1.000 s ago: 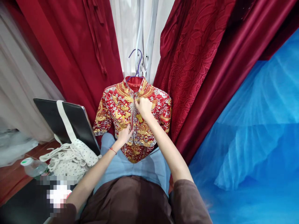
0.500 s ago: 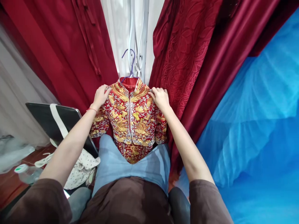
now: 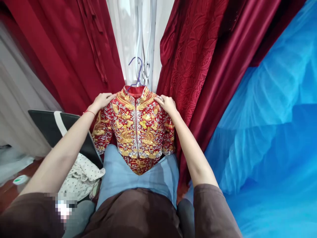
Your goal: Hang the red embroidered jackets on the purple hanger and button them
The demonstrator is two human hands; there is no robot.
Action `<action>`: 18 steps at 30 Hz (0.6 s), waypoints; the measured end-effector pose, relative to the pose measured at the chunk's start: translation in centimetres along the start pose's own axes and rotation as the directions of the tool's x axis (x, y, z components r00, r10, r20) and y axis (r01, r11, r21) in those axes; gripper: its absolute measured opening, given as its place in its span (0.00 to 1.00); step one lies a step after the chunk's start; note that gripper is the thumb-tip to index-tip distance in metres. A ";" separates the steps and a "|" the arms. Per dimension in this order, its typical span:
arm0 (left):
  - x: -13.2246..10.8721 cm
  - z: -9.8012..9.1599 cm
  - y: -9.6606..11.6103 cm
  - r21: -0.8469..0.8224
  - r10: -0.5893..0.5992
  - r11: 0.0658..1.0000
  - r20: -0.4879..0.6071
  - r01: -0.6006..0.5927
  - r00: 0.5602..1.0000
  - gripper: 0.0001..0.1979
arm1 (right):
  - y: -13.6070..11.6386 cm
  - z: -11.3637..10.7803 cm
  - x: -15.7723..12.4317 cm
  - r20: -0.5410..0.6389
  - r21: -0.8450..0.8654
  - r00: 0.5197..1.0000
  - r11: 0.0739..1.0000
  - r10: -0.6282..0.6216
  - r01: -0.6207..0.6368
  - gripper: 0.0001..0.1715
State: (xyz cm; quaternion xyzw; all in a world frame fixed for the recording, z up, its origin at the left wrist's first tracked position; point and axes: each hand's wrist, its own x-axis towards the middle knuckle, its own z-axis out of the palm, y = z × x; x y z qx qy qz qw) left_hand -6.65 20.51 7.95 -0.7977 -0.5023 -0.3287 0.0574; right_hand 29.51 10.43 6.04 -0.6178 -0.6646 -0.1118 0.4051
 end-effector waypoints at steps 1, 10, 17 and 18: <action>-0.2 0.7 -0.5 -0.018 -0.013 1.000 0.017 0.013 1.000 0.28 | 0.3 0.1 -0.2 0.015 -0.003 1.000 1.000 0.005 -0.005 0.27; 0.6 -0.9 0.9 -0.095 -0.028 0.994 0.168 0.045 0.985 0.34 | -0.3 0.4 1.3 0.148 0.001 0.989 1.000 0.014 -0.014 0.36; 0.5 0.2 6.6 -0.107 0.285 0.952 -0.019 -0.286 0.958 0.30 | -5.4 1.0 1.5 0.126 -0.190 0.937 0.919 -0.327 0.346 0.31; 0.4 0.3 6.8 -0.081 0.317 0.944 -0.043 -0.320 0.947 0.27 | -5.4 0.7 1.4 0.156 -0.215 0.925 0.902 -0.347 0.375 0.29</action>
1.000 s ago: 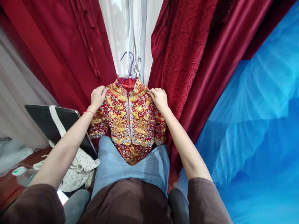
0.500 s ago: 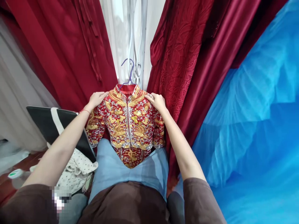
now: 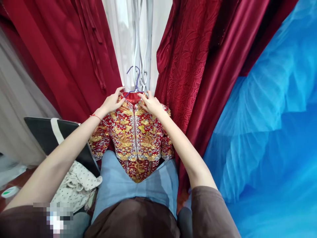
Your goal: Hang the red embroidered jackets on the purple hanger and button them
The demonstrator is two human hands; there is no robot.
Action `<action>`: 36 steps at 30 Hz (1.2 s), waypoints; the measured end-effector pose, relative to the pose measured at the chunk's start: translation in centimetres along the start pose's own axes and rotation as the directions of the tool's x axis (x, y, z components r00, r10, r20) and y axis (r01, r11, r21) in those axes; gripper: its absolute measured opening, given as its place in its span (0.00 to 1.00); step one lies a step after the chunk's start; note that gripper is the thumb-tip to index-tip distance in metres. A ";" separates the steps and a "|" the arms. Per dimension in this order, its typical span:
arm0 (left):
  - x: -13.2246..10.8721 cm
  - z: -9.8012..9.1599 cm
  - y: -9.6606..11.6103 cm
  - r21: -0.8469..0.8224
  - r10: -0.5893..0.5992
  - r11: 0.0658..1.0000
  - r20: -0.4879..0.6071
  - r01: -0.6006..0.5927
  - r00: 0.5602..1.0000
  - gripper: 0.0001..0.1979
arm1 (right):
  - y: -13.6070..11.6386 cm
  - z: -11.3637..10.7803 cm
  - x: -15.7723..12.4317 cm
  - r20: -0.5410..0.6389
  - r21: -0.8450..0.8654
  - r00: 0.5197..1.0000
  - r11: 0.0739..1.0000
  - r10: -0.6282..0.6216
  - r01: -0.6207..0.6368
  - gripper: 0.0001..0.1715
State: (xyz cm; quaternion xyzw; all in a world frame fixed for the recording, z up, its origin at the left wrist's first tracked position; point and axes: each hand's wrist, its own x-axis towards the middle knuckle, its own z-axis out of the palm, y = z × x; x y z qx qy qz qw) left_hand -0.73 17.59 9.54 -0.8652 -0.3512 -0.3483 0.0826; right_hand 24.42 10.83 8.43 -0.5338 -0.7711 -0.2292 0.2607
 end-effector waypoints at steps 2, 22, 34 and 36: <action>-0.3 0.0 0.2 0.064 0.079 0.995 0.000 -0.078 0.997 0.22 | 0.4 -0.6 -0.3 0.039 -0.022 0.999 0.999 -0.034 0.035 0.26; 1.9 -3.5 -1.9 -0.497 0.175 0.866 0.418 0.063 0.891 0.19 | -6.2 1.3 2.1 -0.024 0.025 0.994 0.994 -0.110 0.110 0.15; 1.2 -2.2 -1.8 -0.589 0.032 0.790 0.316 0.170 0.948 0.18 | -1.1 0.0 3.4 -0.037 -0.055 0.976 0.976 -0.213 0.211 0.23; 1.0 -1.8 -1.8 -0.591 0.012 0.790 0.280 0.162 0.960 0.17 | 0.1 -0.9 2.9 0.009 -0.143 0.954 0.944 -0.298 0.296 0.23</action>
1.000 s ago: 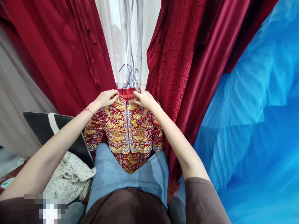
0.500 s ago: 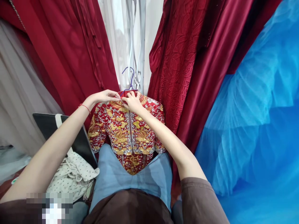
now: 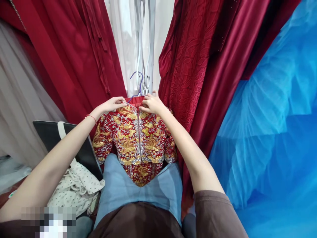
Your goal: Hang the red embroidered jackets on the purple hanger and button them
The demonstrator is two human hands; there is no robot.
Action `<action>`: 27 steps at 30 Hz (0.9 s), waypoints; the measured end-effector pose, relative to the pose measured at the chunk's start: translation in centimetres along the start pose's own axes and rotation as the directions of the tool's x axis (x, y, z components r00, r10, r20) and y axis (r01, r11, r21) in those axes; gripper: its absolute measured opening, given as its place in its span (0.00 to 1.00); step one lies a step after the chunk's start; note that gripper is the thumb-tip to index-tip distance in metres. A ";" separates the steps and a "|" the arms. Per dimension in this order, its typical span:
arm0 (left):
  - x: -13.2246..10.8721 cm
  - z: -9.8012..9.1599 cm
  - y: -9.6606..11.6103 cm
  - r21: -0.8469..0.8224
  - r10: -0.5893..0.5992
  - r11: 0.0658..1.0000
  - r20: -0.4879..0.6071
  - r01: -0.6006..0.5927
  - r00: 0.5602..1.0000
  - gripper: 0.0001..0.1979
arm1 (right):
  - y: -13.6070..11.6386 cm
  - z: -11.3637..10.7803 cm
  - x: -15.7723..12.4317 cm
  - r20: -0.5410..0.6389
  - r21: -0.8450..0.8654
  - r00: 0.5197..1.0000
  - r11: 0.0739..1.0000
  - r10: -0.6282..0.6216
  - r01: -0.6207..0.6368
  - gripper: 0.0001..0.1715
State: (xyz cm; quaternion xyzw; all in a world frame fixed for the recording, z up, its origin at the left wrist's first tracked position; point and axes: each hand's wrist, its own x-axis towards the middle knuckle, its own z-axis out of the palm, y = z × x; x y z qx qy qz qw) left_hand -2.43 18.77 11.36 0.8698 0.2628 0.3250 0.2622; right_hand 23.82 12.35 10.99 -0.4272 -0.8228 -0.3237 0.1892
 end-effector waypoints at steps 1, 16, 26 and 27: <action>0.1 0.2 -0.2 -0.004 0.002 1.000 -0.021 -0.002 1.000 0.17 | 0.6 -0.3 -0.3 0.022 -0.033 0.999 0.998 -0.044 0.045 0.23; 2.2 2.5 -1.0 0.218 0.155 0.972 -0.332 -0.084 0.931 0.13 | 2.0 -0.1 -0.1 0.068 0.024 0.994 0.996 0.085 -0.086 0.10; 2.2 3.3 0.0 0.517 -0.007 0.826 -0.390 0.225 0.921 0.24 | 3.1 0.4 -1.9 0.049 0.270 0.970 0.932 0.238 -0.243 0.18; 2.1 3.7 0.3 0.534 -0.020 0.803 -0.423 0.267 0.906 0.25 | 3.4 0.6 -2.0 0.062 0.353 0.964 0.898 0.257 -0.262 0.17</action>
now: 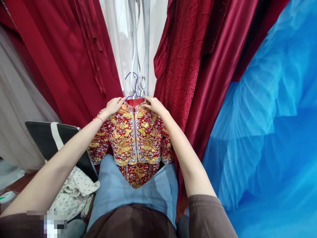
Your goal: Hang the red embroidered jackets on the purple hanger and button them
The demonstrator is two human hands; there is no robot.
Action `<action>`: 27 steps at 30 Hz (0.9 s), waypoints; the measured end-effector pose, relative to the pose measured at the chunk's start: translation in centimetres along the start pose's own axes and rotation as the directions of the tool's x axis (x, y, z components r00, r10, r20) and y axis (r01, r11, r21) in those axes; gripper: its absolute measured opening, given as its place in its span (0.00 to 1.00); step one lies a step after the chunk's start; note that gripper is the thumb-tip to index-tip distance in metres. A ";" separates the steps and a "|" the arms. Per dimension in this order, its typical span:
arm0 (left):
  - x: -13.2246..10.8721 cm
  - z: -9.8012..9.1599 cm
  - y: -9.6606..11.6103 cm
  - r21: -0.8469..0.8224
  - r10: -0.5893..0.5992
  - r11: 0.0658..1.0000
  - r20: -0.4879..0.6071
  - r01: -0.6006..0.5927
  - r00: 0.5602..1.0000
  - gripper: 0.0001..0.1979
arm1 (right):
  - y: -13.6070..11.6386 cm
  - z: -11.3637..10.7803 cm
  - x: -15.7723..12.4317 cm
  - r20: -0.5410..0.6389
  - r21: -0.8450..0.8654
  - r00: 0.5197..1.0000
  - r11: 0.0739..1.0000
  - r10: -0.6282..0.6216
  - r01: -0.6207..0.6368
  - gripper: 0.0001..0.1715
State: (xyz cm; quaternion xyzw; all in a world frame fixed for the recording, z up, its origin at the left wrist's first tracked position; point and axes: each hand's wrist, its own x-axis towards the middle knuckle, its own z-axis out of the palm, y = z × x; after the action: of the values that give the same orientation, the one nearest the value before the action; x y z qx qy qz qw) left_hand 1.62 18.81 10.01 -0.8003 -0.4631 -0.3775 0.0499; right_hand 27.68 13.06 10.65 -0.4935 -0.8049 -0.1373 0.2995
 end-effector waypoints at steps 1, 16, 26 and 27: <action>-0.2 0.1 0.4 0.030 -0.026 0.999 -0.025 0.027 0.999 0.25 | 0.2 0.1 0.0 -0.002 0.080 1.000 0.997 0.022 -0.022 0.18; -2.5 -0.5 -1.5 -0.063 0.205 0.974 -0.154 -0.217 0.967 0.25 | -1.7 3.1 -3.6 -0.467 0.163 0.857 0.974 0.217 -0.157 0.20; -2.2 1.7 2.1 0.104 0.326 0.942 -0.060 -0.319 0.944 0.21 | -10.8 13.5 -3.8 0.038 0.890 0.732 0.310 0.680 -0.334 0.03; -2.1 1.7 1.8 0.104 0.295 0.951 -0.032 -0.291 0.955 0.22 | -10.9 14.0 -3.5 0.071 0.925 0.708 0.219 0.702 -0.309 0.04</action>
State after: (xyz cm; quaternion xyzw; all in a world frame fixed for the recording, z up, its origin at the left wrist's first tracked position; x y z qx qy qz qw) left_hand 3.33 17.06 7.90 -0.8476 -0.3558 -0.3616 0.1556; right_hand 14.39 12.61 -1.67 -0.4588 -0.4626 0.3296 0.6833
